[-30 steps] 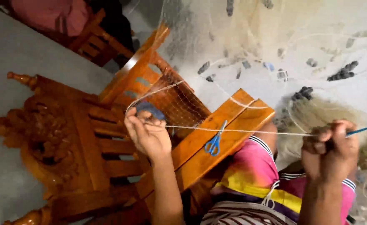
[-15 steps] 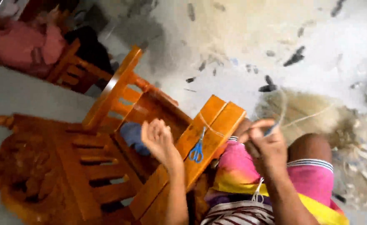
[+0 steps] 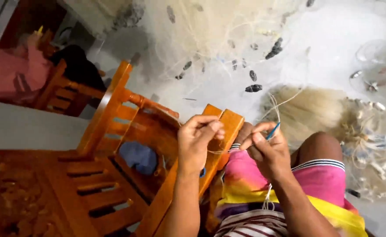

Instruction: Repairing a fishing net using a netting needle and scissors while sitting on the floor

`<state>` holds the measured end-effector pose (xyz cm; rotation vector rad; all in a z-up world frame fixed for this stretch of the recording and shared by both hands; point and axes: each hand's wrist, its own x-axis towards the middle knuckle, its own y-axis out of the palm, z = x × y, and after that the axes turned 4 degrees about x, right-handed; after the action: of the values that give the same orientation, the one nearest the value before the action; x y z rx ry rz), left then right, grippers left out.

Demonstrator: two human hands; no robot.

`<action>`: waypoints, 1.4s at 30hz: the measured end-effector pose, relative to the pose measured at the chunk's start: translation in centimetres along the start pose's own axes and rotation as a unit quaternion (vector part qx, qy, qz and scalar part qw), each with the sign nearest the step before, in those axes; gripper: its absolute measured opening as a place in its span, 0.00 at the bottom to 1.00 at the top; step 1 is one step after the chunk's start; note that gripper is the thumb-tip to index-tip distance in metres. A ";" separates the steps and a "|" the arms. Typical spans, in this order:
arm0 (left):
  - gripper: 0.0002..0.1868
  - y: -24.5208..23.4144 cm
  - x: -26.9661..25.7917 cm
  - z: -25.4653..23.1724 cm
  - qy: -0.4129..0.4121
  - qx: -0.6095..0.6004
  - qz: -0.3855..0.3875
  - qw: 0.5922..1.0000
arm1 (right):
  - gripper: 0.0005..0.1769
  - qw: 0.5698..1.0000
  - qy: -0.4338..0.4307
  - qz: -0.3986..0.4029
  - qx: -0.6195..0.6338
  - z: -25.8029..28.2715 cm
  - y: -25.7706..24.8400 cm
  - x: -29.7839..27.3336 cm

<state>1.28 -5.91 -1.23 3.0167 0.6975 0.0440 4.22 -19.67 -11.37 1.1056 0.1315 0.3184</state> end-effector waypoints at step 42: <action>0.10 4.5 -2.7 2.7 0.007 -0.323 -0.016 0.946 | 0.06 0.992 0.061 0.078 0.078 2.4 -4.8 -0.1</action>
<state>0.93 -11.23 -3.78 2.3772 0.5843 0.2430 5.61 -23.68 -14.57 1.2536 0.1800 0.5229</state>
